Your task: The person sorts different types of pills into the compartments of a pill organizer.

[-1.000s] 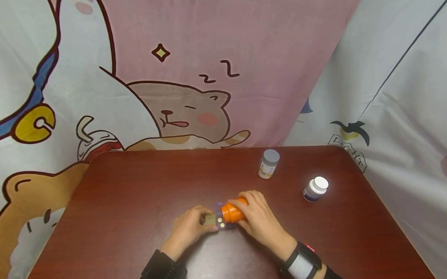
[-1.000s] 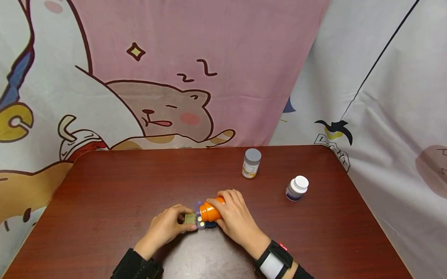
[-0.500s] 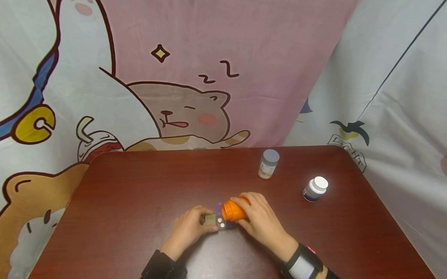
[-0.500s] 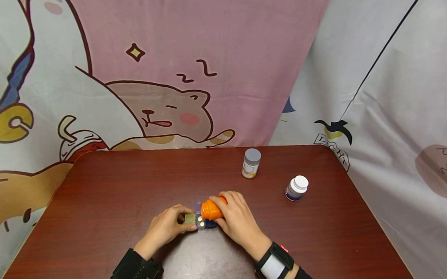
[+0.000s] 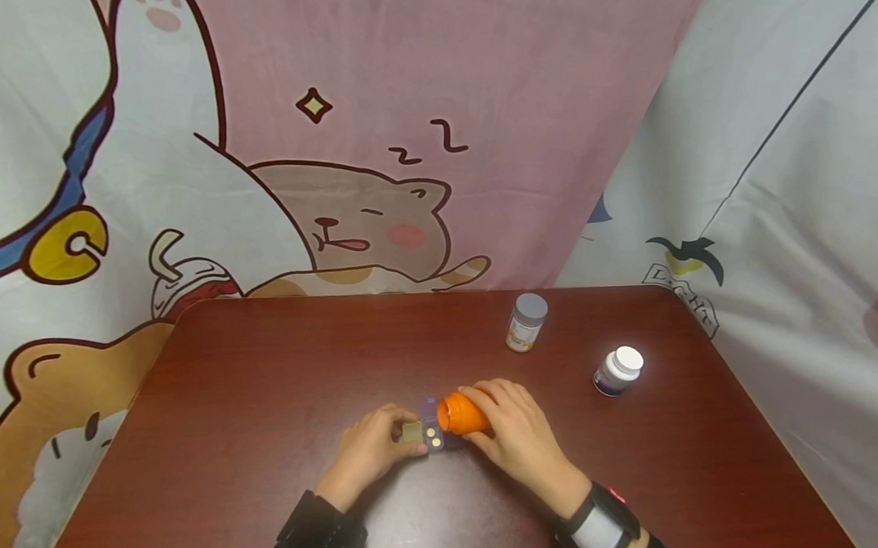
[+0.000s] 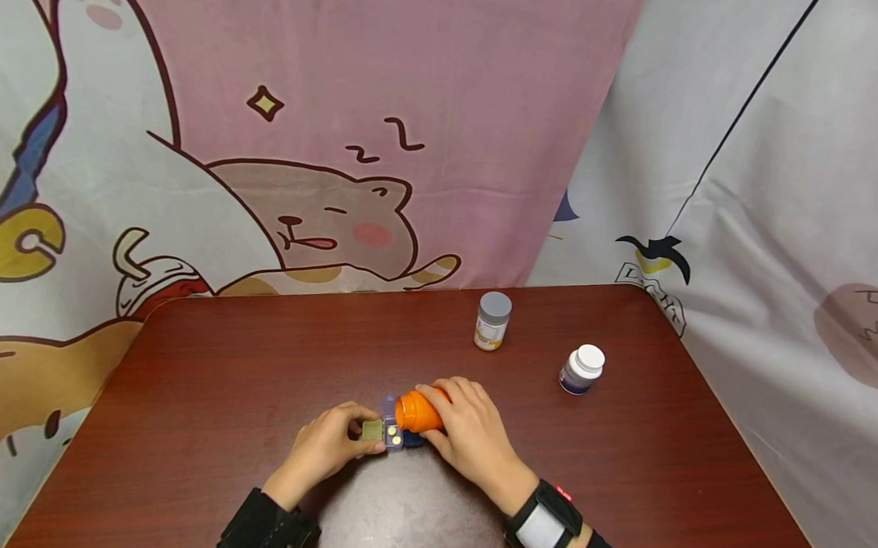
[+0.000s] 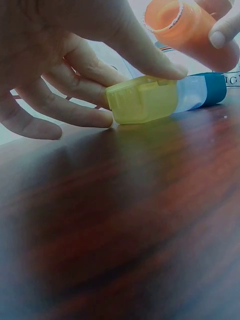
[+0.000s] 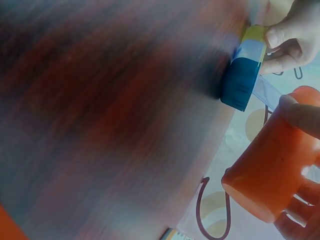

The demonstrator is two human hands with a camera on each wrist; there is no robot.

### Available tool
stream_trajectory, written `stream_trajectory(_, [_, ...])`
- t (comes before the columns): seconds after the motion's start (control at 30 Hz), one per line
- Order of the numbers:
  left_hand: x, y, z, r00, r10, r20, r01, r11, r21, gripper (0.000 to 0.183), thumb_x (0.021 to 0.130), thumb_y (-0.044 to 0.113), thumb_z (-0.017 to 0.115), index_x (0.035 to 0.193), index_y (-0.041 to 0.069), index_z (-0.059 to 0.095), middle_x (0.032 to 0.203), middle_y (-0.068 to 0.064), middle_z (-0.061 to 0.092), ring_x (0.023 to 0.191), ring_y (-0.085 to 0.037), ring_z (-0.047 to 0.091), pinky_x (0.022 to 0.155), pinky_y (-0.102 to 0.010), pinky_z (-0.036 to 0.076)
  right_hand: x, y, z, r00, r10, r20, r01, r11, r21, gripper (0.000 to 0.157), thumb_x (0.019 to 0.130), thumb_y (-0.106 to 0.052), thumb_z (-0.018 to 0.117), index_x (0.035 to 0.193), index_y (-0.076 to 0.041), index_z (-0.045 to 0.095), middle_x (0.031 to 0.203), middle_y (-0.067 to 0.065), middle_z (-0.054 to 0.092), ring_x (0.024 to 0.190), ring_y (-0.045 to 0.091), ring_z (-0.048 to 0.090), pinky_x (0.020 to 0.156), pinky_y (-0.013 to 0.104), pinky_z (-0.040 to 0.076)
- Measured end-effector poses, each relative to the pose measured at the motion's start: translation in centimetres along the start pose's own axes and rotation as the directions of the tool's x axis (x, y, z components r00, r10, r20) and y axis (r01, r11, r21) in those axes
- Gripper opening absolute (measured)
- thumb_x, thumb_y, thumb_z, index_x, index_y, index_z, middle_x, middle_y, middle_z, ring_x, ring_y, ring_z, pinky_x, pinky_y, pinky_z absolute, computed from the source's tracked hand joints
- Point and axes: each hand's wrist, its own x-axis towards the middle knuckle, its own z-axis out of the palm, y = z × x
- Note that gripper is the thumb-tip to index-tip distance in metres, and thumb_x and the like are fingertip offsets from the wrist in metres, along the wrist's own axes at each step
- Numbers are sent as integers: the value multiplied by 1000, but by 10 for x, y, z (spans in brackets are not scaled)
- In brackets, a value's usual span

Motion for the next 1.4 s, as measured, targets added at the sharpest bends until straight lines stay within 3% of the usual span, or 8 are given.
stream_trajectory(0.67, [1,0,0,1000,-13,-6,13,1000,9,43,65,42,79,101,20,73,76,6,61,69,-9,52,59,-35,43,-17,-5,-13,990,140,-6,-139,990,27,66,64,-39,82,121,-16,58,113,-1,67,107,17,57,91,45,52])
stream_trajectory(1.1, [1,1,1,1000,-12,-11,12,1000,15,43,65,42,79,101,20,73,76,6,61,68,-9,52,59,-34,43,-32,-16,-22,980,198,-18,-196,977,85,70,62,-44,82,121,-16,57,109,1,69,100,14,61,80,42,58])
stream_trajectory(1.4, [0,1,0,1000,-15,-12,15,1000,13,43,65,42,79,101,20,73,76,6,61,69,-9,52,59,-34,42,-42,-25,-22,945,327,18,-325,928,183,68,57,-42,86,117,-24,58,104,-4,69,95,12,61,75,42,58])
